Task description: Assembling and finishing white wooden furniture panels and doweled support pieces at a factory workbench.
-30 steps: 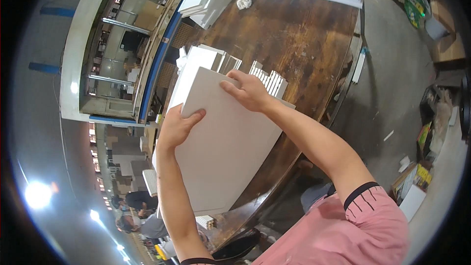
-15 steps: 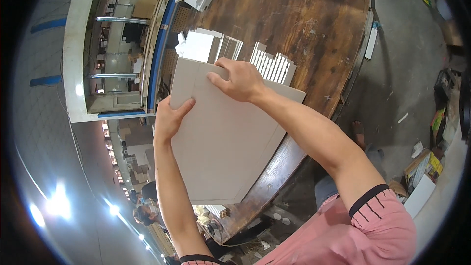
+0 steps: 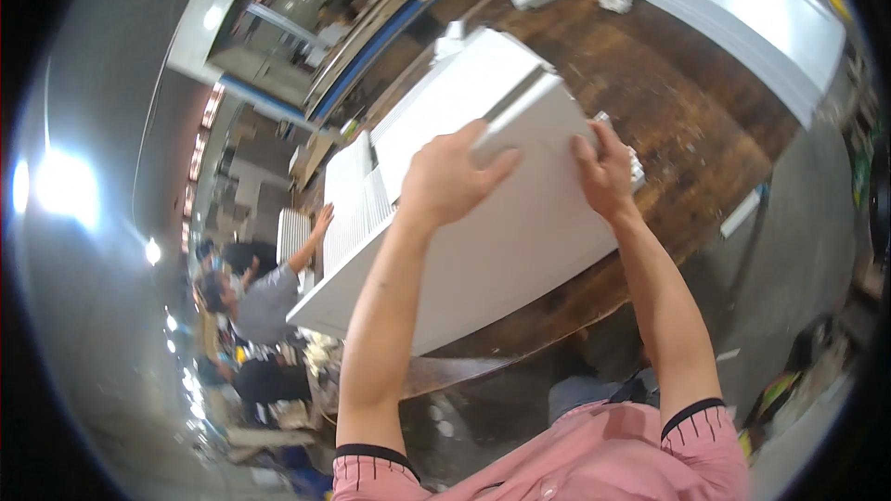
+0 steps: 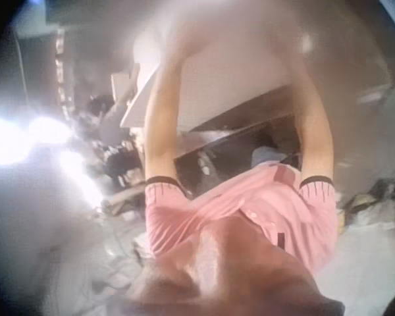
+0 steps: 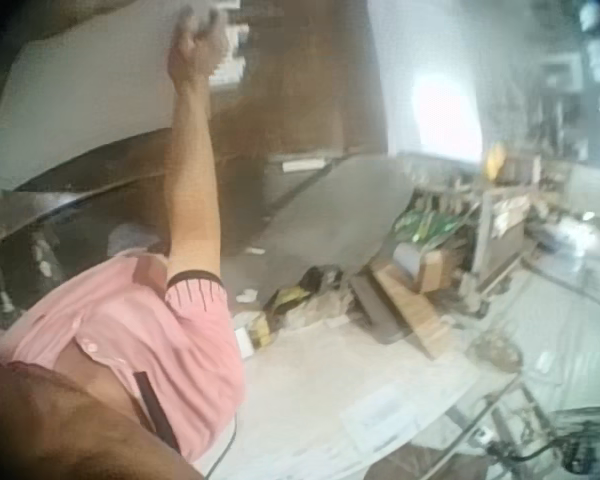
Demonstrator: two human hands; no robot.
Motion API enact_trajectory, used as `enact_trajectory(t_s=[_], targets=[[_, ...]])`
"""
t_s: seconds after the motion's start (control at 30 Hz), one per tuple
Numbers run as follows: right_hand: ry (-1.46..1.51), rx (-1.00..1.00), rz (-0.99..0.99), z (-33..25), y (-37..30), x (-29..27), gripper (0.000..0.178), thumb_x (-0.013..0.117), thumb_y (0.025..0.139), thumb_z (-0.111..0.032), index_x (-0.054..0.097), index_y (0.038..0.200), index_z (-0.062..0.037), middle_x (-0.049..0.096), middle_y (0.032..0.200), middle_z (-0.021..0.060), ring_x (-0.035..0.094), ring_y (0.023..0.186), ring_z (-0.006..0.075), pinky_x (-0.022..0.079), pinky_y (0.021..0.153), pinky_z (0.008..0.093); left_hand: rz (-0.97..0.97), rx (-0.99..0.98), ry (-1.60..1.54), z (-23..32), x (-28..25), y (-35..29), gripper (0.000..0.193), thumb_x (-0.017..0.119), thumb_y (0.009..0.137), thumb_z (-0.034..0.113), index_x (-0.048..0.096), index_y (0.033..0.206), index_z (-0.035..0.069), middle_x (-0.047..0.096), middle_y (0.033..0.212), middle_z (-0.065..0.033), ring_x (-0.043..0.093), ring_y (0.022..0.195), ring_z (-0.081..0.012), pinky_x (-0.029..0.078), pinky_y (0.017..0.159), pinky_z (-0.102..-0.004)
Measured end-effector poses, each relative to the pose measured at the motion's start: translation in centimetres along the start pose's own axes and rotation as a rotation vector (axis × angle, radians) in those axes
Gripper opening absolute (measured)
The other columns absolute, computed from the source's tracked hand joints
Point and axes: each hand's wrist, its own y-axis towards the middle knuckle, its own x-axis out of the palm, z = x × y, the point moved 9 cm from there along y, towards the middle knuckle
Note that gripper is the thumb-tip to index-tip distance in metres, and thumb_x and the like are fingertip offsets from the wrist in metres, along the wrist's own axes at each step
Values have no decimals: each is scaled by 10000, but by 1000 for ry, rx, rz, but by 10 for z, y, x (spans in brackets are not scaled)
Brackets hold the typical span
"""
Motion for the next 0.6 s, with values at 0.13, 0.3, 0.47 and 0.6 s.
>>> enact_trajectory(t_s=[0.13, 0.3, 0.47, 0.6], targets=[[68, 65, -59, 1, -9, -2, 266, 591, 998, -225, 665, 1137, -10, 698, 943, 69, 619, 878, 132, 494, 770, 299, 15, -13, -25, 8, -11, -25, 561, 711, 879, 513, 699, 1170, 34, 745, 1002, -247, 711, 963, -429, 556, 890, -500], [125, 190, -130, 37, -16, -13, 408, 545, 1072, -380, 640, 1188, -1, 650, 1015, 38, 565, 912, 150, 471, 813, 304, 10, 15, -91, 15, -18, -42, 473, 692, 891, 487, 690, 1050, 42, 746, 938, -204, 723, 936, -402, 571, 818, -508], [-34, 76, -35, 47, -15, -18, 517, 502, 1084, -448, 624, 1165, 48, 656, 1024, 93, 579, 910, 189, 475, 812, 326, 94, 37, -29, 9, -7, -62, 480, 653, 919, 524, 680, 1065, 67, 745, 951, -149, 718, 959, -335, 531, 879, -457], [-107, -19, 5, 55, -7, -36, 546, 423, 1095, -444, 649, 1099, 52, 650, 1019, 148, 586, 941, 272, 479, 851, 413, 275, 15, 70, -18, -14, -111, 482, 623, 944, 557, 673, 1060, 91, 742, 966, -94, 701, 984, -256, 458, 955, -404]])
